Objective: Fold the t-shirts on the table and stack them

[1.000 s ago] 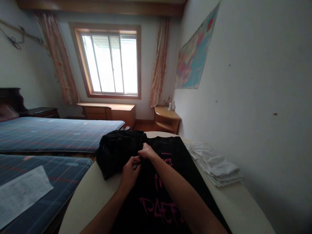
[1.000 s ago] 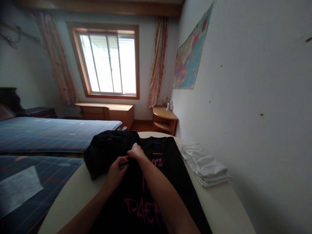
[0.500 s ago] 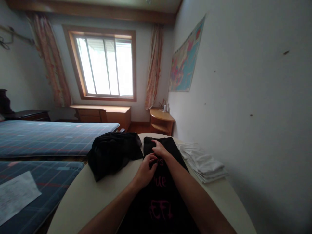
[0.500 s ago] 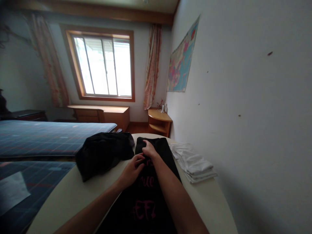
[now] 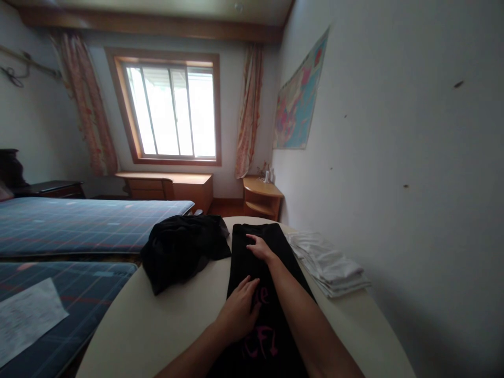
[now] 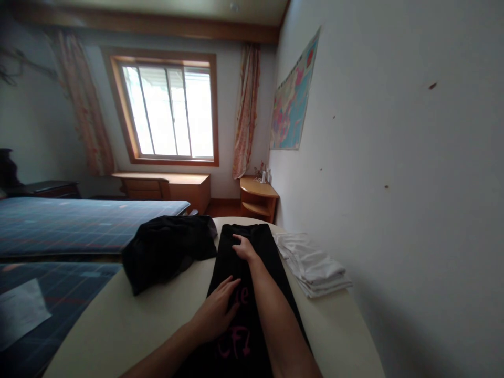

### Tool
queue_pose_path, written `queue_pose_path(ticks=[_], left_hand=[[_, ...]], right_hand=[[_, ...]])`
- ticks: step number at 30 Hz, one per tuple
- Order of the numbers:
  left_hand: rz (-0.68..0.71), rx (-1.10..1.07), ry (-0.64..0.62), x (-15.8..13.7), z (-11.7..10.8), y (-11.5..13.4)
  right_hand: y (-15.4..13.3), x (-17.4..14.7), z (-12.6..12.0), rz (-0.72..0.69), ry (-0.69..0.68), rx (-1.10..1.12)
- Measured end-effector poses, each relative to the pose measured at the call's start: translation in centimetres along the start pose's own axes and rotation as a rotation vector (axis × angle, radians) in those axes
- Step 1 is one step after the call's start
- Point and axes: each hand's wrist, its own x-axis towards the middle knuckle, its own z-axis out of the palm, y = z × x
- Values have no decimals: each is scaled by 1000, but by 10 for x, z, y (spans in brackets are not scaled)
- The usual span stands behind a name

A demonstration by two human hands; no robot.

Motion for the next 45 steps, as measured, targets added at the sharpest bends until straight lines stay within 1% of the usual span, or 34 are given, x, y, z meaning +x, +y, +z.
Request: queue_pose_path(ticks=[4, 8, 11, 13, 15, 19, 24, 27, 30, 34, 36, 38, 40, 45], left_hand=[[14, 9, 15, 0, 2, -2], [12, -7, 26, 0, 2, -3], [-14, -43, 70, 0, -1, -2], [-38, -52, 101, 0, -3, 0], [-50, -46, 98, -2, -6, 2], [-42, -39, 37, -6, -8, 2], [-42, -9, 16, -6, -3, -5], [-25, 21, -5, -6, -2, -5], [-17, 62, -46, -6, -4, 2], [-22, 138, -115, -6, -9, 13], [-13, 162, -135, -5, -10, 14], [0, 181, -141, -3, -10, 12], [13, 198, -139, 0, -9, 8], [26, 221, -148, 20, -12, -11]], right_hand=[[1, 21, 6, 13, 62, -55], [4, 39, 5, 3, 97, -146], [6, 43, 2, -15, 113, -263], [6, 41, 2, -17, 109, -360], [5, 35, 4, -22, 91, -458], [-5, 22, -2, -83, 60, -621], [-17, 4, -29, -110, 37, -745], [-16, -18, -40, -113, -9, -778], [-13, -50, -37, -94, -64, -781], [-8, -91, -20, 17, -165, -735], [-6, -104, -13, 33, -179, -743], [-5, -108, -8, 18, -174, -760], [-4, -106, -7, 10, -167, -762], [-2, -81, -6, 46, -156, -745]])
